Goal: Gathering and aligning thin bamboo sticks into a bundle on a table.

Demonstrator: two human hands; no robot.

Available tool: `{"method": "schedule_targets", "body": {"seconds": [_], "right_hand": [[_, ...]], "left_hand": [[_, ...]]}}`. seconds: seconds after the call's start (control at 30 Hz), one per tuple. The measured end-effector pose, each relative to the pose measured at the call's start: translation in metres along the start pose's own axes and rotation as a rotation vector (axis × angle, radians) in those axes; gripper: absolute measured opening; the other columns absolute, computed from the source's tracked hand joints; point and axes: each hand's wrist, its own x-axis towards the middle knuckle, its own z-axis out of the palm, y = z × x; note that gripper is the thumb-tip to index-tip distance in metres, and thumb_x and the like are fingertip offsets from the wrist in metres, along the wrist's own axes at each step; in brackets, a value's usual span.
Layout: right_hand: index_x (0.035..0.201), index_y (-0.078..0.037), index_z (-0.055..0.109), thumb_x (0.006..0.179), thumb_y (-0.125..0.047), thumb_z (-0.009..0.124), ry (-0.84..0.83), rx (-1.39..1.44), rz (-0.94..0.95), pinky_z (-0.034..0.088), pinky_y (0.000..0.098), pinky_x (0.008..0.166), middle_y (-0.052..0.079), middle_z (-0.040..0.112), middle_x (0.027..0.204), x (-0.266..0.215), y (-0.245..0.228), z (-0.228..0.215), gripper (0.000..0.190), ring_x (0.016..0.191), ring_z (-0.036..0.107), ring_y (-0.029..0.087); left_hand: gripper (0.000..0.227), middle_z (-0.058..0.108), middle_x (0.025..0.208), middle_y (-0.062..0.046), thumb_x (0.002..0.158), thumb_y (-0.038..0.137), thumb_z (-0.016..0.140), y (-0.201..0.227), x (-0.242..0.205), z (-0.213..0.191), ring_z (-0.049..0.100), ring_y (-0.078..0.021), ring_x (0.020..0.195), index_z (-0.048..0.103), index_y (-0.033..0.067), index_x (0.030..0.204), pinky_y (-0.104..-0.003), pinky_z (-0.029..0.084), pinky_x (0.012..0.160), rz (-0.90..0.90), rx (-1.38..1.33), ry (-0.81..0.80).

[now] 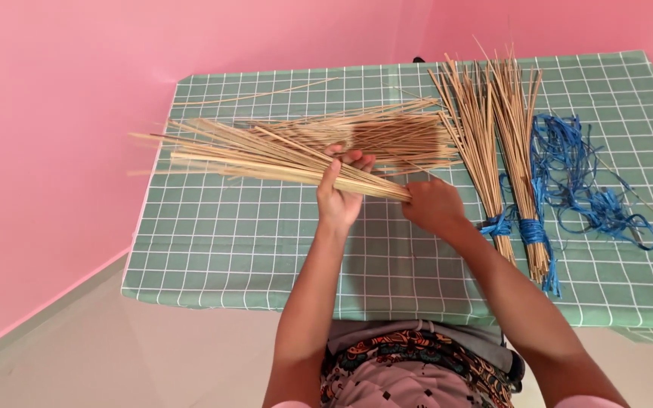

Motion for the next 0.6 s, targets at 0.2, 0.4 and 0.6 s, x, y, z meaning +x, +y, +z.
{"method": "schedule_targets", "body": {"seconds": [0.2,0.4,0.6], "right_hand": [[0.097,-0.015,0.078,0.086,-0.029,0.063,-0.069,0.018,0.069,0.058,0.0496,0.078,0.016,0.075,0.087,0.000,-0.008,-0.004,0.023,0.085,0.073,0.037],[0.109,-0.010,0.072,0.084,-0.026,0.070,0.191,-0.040,0.014,0.053,0.0477,0.082,0.013,0.074,0.085,-0.010,-0.024,-0.021,0.030,0.080,0.072,0.034],[0.121,0.004,0.065,0.073,-0.017,0.072,0.852,-0.073,-0.386,0.049,0.0437,0.084,0.014,0.073,0.092,-0.027,-0.050,-0.036,0.053,0.088,0.074,0.034]], "left_hand": [[0.052,0.037,0.049,0.000,0.101,0.037,0.065,-0.010,0.022,0.000,0.038,-0.0147,0.043,0.039,0.0177,0.061,-0.032,0.039,0.049,0.031,-0.013,0.178],[0.055,0.026,0.044,0.003,0.102,0.028,0.062,-0.009,0.026,0.013,0.021,-0.0127,0.035,0.029,0.0214,0.058,-0.030,0.021,0.037,0.095,-0.031,0.263],[0.055,0.027,0.044,0.003,0.103,0.025,0.059,-0.009,0.020,0.033,0.021,-0.0119,0.034,0.030,0.0214,0.057,-0.029,0.021,0.035,0.146,-0.052,0.290]]}}
